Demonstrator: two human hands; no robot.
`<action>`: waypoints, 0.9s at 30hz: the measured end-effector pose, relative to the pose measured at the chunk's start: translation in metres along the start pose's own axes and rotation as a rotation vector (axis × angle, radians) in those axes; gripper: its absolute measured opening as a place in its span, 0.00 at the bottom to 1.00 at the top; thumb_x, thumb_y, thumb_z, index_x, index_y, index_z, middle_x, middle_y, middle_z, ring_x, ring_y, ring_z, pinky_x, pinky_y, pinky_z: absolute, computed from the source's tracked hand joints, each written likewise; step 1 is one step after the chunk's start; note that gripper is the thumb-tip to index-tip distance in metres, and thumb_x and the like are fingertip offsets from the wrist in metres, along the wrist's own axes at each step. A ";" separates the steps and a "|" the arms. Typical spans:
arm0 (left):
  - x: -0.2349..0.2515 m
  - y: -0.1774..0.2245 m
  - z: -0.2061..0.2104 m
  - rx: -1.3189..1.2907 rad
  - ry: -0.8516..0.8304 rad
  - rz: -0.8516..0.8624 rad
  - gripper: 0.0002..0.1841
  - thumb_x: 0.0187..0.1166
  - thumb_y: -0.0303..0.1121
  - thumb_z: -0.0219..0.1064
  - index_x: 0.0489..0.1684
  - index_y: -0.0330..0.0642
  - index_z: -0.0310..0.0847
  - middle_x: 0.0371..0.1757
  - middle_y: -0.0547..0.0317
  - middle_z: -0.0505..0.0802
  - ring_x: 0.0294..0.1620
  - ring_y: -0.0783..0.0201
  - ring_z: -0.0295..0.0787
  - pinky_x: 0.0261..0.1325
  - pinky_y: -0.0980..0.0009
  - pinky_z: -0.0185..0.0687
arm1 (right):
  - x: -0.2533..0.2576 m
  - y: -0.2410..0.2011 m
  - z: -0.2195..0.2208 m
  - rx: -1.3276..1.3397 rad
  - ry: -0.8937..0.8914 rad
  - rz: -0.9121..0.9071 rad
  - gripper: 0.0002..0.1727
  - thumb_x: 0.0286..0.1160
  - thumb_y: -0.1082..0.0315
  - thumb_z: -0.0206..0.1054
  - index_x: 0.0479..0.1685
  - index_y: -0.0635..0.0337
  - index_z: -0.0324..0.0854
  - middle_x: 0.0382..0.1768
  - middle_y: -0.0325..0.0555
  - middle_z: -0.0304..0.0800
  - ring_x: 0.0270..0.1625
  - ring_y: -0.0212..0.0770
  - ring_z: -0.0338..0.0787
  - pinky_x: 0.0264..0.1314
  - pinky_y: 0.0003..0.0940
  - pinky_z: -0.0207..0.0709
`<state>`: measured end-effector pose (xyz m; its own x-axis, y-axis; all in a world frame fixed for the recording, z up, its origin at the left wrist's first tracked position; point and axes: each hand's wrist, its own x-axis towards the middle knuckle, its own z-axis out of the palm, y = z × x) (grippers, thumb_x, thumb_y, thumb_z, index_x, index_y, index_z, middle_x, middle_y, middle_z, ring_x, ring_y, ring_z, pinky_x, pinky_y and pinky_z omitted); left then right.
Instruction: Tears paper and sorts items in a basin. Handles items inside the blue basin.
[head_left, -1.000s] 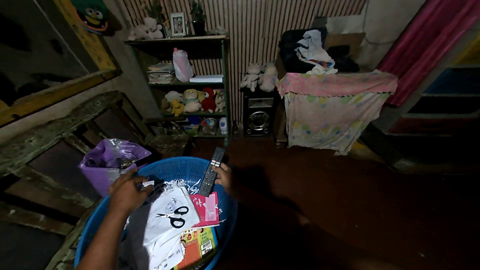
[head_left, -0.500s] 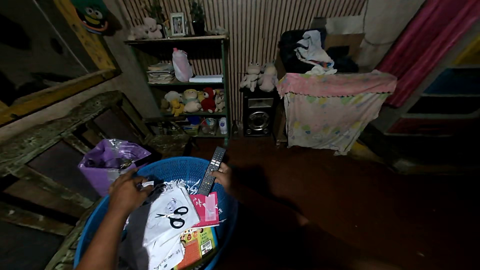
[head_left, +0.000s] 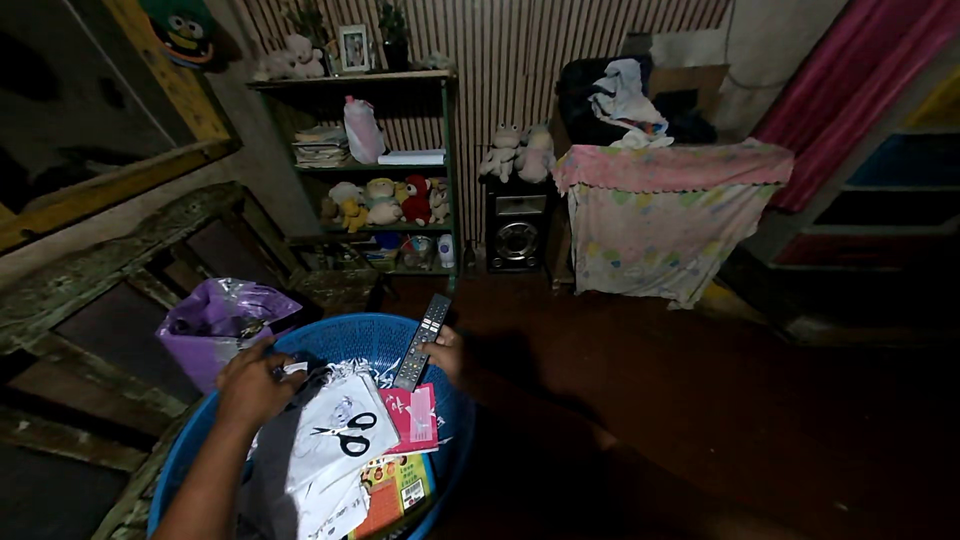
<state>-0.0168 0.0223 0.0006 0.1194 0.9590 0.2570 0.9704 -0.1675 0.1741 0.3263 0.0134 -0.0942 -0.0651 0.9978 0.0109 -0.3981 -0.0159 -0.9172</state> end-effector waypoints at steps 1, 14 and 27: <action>0.000 0.000 0.000 -0.001 -0.002 -0.003 0.14 0.68 0.47 0.79 0.40 0.48 0.94 0.83 0.47 0.77 0.84 0.37 0.67 0.83 0.30 0.55 | 0.000 0.000 0.000 0.002 0.001 0.002 0.31 0.74 0.74 0.71 0.77 0.69 0.67 0.60 0.61 0.89 0.57 0.50 0.93 0.59 0.47 0.90; 0.001 -0.002 0.000 -0.003 0.000 0.004 0.14 0.67 0.46 0.80 0.41 0.48 0.94 0.84 0.46 0.77 0.85 0.36 0.66 0.83 0.30 0.54 | 0.000 -0.002 0.001 0.024 0.004 0.013 0.29 0.75 0.75 0.70 0.77 0.70 0.67 0.59 0.61 0.90 0.56 0.51 0.94 0.58 0.47 0.90; 0.000 -0.002 0.002 -0.002 0.005 0.007 0.14 0.68 0.47 0.79 0.41 0.48 0.94 0.84 0.46 0.76 0.84 0.37 0.66 0.82 0.30 0.55 | 0.002 0.002 0.000 0.061 -0.005 0.002 0.29 0.76 0.76 0.68 0.77 0.70 0.67 0.60 0.62 0.89 0.56 0.52 0.94 0.59 0.48 0.90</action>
<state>-0.0180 0.0230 -0.0014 0.1248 0.9567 0.2630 0.9692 -0.1743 0.1739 0.3250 0.0156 -0.0962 -0.0702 0.9975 0.0110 -0.4529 -0.0221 -0.8913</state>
